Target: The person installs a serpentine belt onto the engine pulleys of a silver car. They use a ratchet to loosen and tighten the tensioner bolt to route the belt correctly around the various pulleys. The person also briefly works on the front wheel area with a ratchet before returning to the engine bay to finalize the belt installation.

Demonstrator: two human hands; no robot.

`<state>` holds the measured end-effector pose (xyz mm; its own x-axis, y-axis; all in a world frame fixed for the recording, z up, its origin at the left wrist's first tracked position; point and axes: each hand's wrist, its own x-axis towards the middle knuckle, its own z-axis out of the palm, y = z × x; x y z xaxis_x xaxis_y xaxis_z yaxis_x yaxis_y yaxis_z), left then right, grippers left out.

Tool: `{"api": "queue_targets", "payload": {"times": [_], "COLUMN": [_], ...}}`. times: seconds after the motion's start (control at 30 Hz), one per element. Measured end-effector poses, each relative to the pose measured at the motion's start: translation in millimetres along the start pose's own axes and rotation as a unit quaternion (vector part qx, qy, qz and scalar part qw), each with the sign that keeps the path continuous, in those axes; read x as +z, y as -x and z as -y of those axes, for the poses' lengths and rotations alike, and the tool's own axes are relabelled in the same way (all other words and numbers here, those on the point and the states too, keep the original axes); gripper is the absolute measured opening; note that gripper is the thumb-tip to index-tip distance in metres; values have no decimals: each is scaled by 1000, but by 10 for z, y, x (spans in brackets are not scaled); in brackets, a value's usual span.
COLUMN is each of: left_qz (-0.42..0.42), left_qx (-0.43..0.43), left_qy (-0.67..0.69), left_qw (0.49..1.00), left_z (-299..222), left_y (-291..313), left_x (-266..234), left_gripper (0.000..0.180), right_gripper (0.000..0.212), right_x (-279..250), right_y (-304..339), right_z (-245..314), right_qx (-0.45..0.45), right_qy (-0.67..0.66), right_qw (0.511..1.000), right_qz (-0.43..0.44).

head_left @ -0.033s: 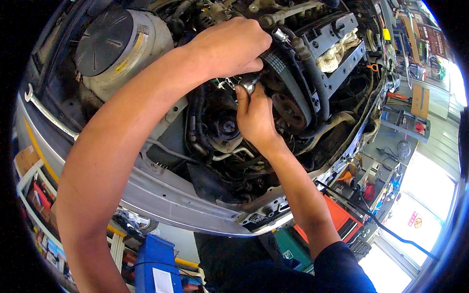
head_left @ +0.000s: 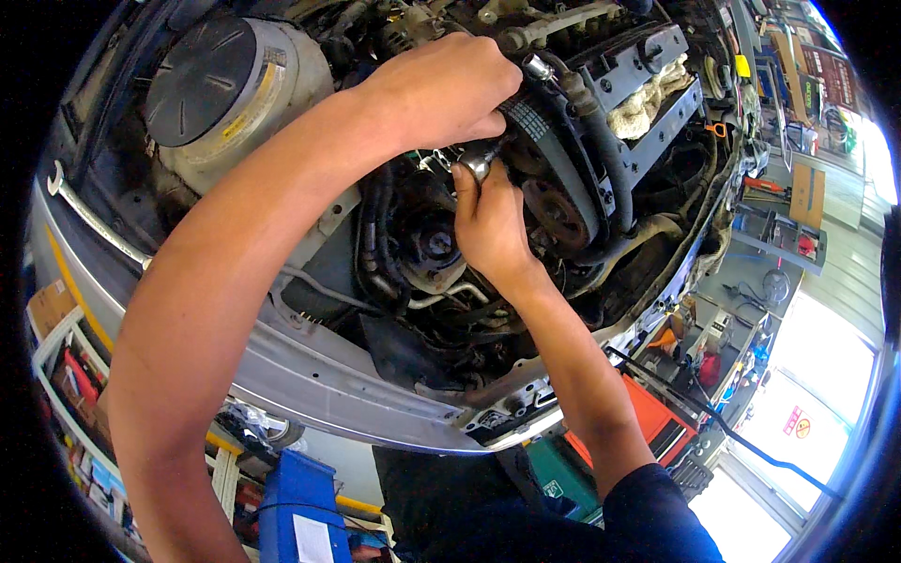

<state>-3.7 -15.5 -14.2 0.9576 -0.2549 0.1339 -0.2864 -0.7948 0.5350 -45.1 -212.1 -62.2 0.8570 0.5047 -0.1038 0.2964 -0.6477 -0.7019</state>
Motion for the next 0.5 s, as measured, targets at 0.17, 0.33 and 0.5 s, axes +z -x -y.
{"api": "queue_targets", "payload": {"times": [0.17, 0.33, 0.5], "left_qz": [-5, -2, -21], "left_qx": [3, 7, 19], "left_qy": [4, 8, -17], "left_qw": [1000, 1000, 999], "left_z": [9, 10, 0], "left_y": [-7, -20, 5], "left_x": [22, 31, 23], "left_gripper": [26, 27, 27], "right_gripper": [32, 32, 31], "right_x": [2, 10, 2], "right_y": [3, -5, -10], "right_z": [-13, -33, -8], "right_qx": [-22, 21, -26], "right_qy": [11, 25, 6], "right_qw": [1000, 999, 1000], "right_qz": [-3, 12, 0]}}
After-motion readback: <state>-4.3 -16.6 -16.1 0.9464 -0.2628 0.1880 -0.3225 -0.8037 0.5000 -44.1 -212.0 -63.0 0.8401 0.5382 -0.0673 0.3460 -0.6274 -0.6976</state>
